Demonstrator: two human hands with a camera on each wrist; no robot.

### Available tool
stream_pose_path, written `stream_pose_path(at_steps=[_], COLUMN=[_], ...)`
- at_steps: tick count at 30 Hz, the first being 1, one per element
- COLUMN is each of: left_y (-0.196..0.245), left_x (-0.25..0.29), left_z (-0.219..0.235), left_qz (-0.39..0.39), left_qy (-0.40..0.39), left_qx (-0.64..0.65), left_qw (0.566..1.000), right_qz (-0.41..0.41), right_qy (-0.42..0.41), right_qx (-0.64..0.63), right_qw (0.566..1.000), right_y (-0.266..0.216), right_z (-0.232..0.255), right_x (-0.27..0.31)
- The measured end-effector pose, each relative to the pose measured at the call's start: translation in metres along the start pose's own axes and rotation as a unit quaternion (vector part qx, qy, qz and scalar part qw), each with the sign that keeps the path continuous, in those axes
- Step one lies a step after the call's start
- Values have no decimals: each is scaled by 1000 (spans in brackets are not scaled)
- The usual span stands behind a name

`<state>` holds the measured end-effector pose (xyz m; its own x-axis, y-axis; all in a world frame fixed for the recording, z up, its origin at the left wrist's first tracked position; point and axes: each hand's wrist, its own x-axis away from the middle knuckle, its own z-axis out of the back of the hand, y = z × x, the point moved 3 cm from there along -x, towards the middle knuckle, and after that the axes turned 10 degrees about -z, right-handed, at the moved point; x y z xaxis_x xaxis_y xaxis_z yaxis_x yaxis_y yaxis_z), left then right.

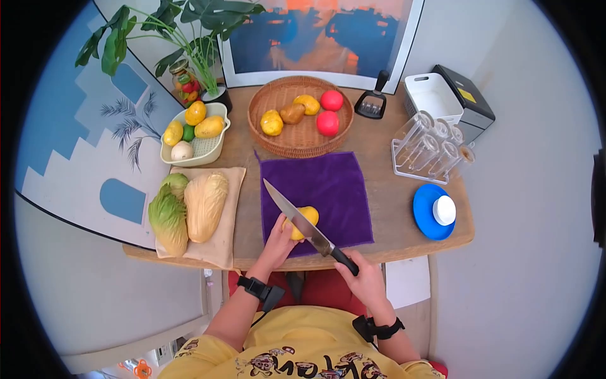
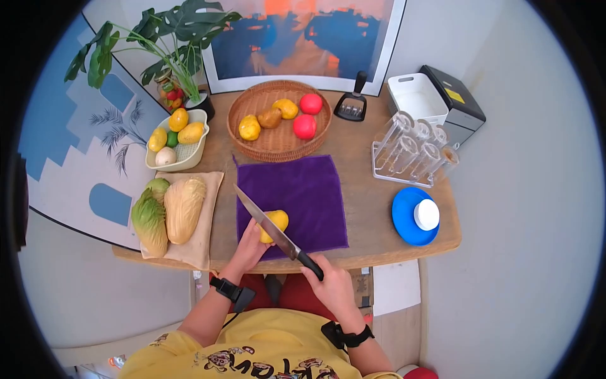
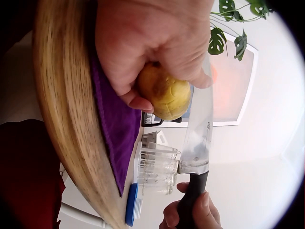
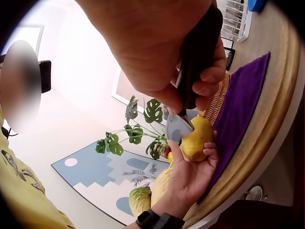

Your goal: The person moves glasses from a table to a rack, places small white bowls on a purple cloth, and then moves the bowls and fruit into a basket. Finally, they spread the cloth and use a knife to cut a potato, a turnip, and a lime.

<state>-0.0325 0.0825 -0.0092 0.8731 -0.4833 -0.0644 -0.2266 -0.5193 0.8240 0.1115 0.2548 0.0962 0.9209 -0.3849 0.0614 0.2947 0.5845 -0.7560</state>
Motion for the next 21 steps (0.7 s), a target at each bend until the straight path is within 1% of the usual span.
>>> stream_pose_path(at_steps=[1,3,5,7,12,13,15,19,21], left_y=[-2,-3,-5,-7,-4,-5,-5,-1,-1], left_x=[0,0,-1,-2,-2,-3,-3,-3,-4], left_z=[1,3,5,7,5,6,6,4,5], left_qz=[6,-14,-2,5,29,28,32,31,30], left_qy=[7,-25,-6,-17,-4,-7,-6,-16,-20], left_qx=[0,-12,-6,-12,-8,10,29,21,31], left_qw=[1000,1000,1000,1000,1000,1000,999,999,999], right_qz=[-6,-2,-2,-13,-44,-48,-6,-29,5], right_qy=[-8,-7,3,16,-11,-15,-10,-43,-18], right_qx=[-1,3,5,6,2,2,-6,22,8], right_qw=[1000,1000,1000,1000,999,999,1000,998,1000], right_y=[1,6,4,6,-1,0,-1,-6,-4], right_z=[-1,-2,2,3,4,1,-4,-8,-7], right_x=[-1,-5,-7,-9,-13,-14,-13,-16,-19])
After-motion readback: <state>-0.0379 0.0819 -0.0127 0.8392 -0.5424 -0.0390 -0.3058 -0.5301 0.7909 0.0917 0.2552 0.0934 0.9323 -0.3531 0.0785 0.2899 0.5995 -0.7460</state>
